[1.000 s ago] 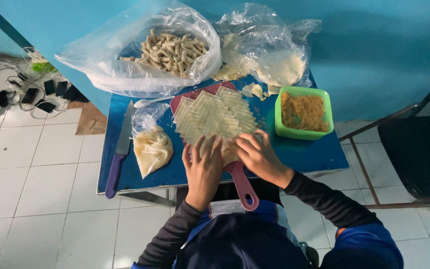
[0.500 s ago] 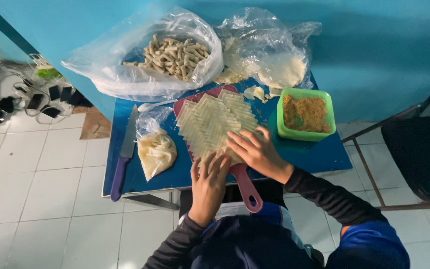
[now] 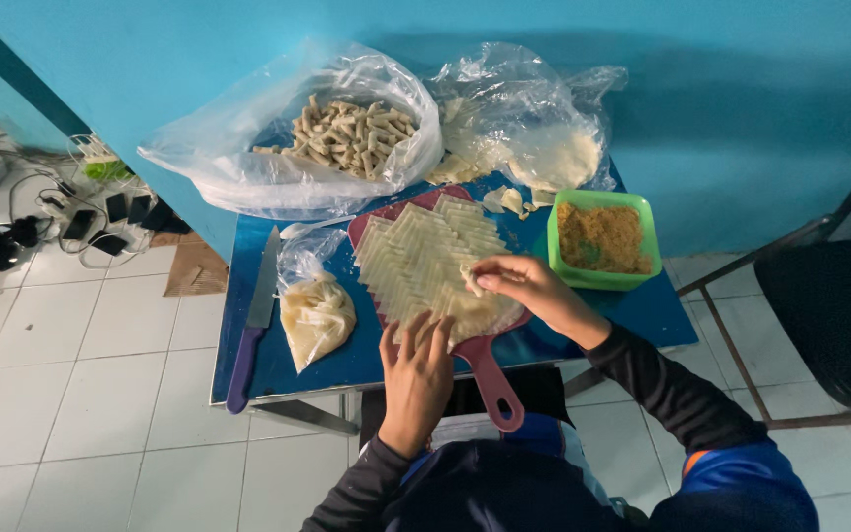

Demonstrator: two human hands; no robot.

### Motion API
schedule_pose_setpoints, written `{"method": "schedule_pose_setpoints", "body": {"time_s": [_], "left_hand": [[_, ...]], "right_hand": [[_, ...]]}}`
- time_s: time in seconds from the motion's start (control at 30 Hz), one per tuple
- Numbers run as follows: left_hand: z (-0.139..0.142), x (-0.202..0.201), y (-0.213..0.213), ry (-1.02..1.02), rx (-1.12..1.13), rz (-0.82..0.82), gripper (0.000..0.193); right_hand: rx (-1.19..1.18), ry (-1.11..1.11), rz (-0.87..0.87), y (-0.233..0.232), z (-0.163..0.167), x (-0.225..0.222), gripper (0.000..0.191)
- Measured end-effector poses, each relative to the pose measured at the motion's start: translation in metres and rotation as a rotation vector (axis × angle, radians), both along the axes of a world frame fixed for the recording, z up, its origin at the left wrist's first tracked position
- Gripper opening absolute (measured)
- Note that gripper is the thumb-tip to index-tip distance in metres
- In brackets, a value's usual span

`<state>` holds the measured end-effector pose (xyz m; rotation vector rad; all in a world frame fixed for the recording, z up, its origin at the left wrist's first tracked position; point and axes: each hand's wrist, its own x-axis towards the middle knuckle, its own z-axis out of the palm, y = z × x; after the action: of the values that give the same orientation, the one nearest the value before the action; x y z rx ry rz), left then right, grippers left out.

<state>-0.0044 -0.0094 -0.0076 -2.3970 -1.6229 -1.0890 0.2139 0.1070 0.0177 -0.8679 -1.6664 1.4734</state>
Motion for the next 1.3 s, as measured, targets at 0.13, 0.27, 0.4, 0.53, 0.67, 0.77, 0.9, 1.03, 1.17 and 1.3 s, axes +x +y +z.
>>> {"method": "schedule_pose_setpoints", "body": {"time_s": [0.13, 0.27, 0.4, 0.53, 0.67, 0.77, 0.9, 1.03, 1.17, 1.3], "left_hand": [[0.011, 0.003, 0.003, 0.040, 0.105, 0.066, 0.055], [0.020, 0.007, 0.001, 0.126, 0.200, 0.109, 0.071], [0.020, 0.004, 0.000, 0.180, 0.172, 0.137, 0.076], [0.014, -0.010, -0.002, 0.063, 0.153, 0.094, 0.066], [0.007, -0.011, 0.004, 0.104, 0.134, 0.125, 0.064], [0.001, -0.002, 0.006, 0.111, 0.163, 0.084, 0.061], [-0.006, 0.001, 0.005, 0.097, 0.168, 0.064, 0.057], [-0.013, -0.005, 0.004, 0.101, 0.152, 0.064, 0.050], [-0.013, -0.014, 0.004, 0.122, 0.117, 0.003, 0.046], [-0.009, -0.018, 0.003, 0.061, 0.123, -0.043, 0.044]], "right_hand": [[-0.158, 0.093, 0.060, -0.003, -0.006, 0.008, 0.036], [-0.400, 0.214, 0.066, -0.007, -0.014, 0.007, 0.040], [-0.309, 0.145, 0.116, -0.007, -0.011, 0.004, 0.035], [0.107, -0.470, 0.164, 0.012, 0.020, 0.002, 0.030], [0.151, -0.739, 0.280, 0.050, 0.074, -0.021, 0.023], [0.495, -0.162, -0.016, 0.063, 0.107, -0.041, 0.039], [1.015, -0.371, -0.351, 0.048, 0.112, -0.034, 0.020], [1.086, -0.701, -0.483, 0.037, 0.093, 0.032, 0.011], [0.459, -1.127, -0.294, 0.038, 0.059, 0.106, 0.018], [0.948, -0.996, -0.214, 0.045, 0.015, 0.124, 0.038]]}}
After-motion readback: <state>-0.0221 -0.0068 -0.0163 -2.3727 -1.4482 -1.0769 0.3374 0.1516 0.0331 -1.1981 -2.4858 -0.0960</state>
